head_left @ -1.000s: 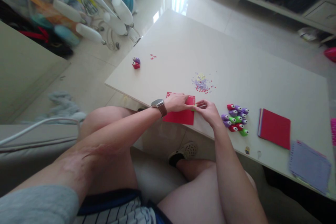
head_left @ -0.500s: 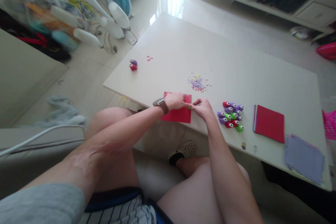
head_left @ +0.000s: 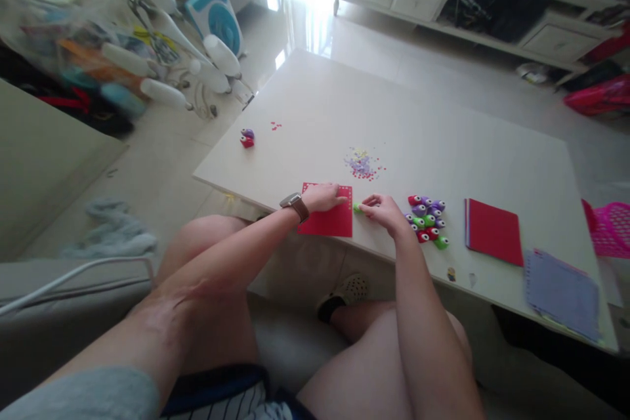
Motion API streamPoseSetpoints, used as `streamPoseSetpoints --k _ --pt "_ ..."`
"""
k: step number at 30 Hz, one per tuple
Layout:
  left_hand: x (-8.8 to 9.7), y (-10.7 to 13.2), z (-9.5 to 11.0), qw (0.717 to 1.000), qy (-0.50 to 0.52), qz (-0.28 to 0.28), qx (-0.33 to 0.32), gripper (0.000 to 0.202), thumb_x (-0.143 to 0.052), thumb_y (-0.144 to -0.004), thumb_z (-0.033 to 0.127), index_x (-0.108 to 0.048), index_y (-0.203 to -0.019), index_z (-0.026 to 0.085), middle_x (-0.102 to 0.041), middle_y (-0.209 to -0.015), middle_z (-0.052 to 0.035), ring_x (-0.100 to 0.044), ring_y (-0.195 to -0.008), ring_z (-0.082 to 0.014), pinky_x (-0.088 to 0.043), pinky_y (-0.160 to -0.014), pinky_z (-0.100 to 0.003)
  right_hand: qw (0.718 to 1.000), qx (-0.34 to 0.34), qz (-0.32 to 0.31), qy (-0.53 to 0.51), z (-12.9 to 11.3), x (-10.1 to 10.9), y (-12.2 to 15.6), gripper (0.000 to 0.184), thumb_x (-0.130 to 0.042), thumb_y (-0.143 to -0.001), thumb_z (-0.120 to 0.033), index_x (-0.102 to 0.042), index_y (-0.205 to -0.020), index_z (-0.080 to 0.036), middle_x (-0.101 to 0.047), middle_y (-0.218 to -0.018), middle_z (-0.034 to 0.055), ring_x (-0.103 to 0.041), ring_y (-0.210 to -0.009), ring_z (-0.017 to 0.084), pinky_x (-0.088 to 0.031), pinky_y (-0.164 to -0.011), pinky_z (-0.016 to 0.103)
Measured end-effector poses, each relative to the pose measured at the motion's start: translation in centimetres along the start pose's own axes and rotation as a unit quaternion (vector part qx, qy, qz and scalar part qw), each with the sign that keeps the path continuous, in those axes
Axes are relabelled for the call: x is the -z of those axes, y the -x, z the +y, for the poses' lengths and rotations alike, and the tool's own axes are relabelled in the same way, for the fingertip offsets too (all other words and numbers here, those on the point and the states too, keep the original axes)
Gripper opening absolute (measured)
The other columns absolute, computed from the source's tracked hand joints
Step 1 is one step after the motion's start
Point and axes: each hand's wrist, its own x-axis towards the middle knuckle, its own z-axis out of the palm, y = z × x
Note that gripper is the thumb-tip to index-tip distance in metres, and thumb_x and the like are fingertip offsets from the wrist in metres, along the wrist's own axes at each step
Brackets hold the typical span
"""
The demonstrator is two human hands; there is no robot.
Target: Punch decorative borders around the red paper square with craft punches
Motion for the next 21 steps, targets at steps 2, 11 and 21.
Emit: streamPoseSetpoints --k 2,11,21 --pt "0.1 0.1 -0.2 1.000 -0.003 -0.006 -0.009 0.035 -0.044 -0.103 0.043 -0.062 -0.116 0.016 -0.071 -0.127 -0.0177 -0.069 -0.116 -0.0300 -0.053 -0.096 -0.039 0.999 -0.007 0.037 0.023 0.6 1.3 0.1 0.024 -0.076 -0.073 -0.035 -0.071 -0.088 -0.016 -0.073 -0.088 0.0071 -0.066 -0.076 0.019 -0.051 -0.069 0.031" --pt "-0.1 0.6 0.1 0.998 -0.049 0.012 -0.026 0.028 -0.059 -0.095 0.034 -0.060 -0.118 0.017 -0.069 -0.129 -0.0178 -0.069 -0.116 -0.0311 -0.055 -0.094 -0.041 0.976 0.112 0.060 0.178 1.5 1.5 -0.2 0.021 -0.071 -0.070 -0.021 -0.076 -0.091 -0.019 -0.073 -0.097 0.0066 -0.066 -0.088 0.021 -0.051 -0.083 0.032" --pt "-0.8 0.4 -0.4 0.998 -0.053 0.026 -0.031 0.026 -0.057 -0.094 0.033 -0.061 -0.116 0.018 -0.070 -0.126 -0.0172 -0.070 -0.113 -0.0315 -0.055 -0.092 -0.042 0.927 -0.009 0.120 0.354 1.6 4.5 1.4 0.012 -0.066 -0.066 -0.018 -0.070 -0.077 -0.022 -0.073 -0.085 0.0102 -0.065 -0.090 0.031 -0.047 -0.082 0.040"
